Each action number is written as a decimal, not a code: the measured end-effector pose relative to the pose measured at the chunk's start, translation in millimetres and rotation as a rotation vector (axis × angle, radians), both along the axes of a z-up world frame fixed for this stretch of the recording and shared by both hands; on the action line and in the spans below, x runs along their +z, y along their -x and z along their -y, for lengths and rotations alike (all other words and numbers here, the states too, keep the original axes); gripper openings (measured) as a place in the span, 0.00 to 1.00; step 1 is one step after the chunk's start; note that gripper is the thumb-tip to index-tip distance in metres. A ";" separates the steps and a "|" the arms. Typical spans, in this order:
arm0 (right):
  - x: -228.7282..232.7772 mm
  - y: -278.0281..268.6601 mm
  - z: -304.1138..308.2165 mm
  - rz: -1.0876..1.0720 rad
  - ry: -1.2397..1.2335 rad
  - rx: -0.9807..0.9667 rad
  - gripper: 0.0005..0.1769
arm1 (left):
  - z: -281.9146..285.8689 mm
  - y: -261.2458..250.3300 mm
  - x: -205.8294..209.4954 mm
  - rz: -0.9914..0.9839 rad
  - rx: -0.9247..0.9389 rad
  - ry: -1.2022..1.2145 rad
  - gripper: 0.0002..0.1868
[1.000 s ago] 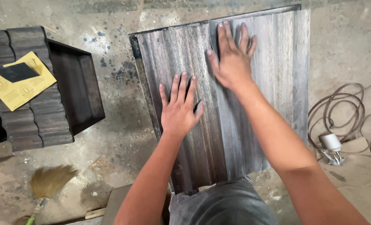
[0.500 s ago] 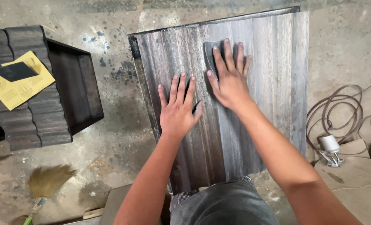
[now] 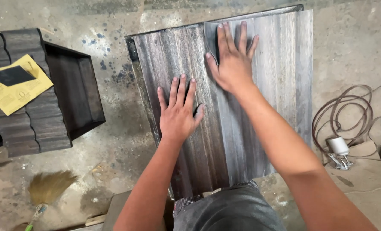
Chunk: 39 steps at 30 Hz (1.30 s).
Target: The person sands a large, dark, corrugated wooden board using a sanding block held in the right hand. They move the block back and forth across the surface and along the edges while the board rests on a workbench.
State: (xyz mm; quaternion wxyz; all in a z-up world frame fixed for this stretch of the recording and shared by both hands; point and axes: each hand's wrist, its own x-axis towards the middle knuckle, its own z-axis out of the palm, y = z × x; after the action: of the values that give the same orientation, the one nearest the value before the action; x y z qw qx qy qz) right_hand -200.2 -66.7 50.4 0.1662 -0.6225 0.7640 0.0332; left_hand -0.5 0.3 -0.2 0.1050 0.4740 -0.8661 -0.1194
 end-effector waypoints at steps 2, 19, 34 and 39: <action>0.0 -4.6 -19.2 0.001 -0.003 0.008 0.45 | -1.0 -0.2 -2.0 0.010 -0.003 -0.027 0.39; 13.5 -2.8 -4.8 0.016 -0.050 -0.018 0.47 | -0.3 -2.0 0.7 0.012 -0.018 -0.034 0.39; 9.2 3.1 -13.3 0.027 -0.122 0.011 0.46 | 1.7 0.1 4.0 0.007 -0.003 -0.016 0.38; 21.7 -9.4 -33.8 -0.048 -0.122 0.120 0.38 | 0.2 0.7 6.4 -0.023 0.012 -0.020 0.40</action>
State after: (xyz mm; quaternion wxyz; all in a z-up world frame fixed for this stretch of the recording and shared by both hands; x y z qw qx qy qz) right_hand -190.8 -32.9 72.1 0.1832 -0.6550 0.7256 0.1045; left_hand -1.2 0.0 6.2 0.1107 0.4791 -0.8606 -0.1329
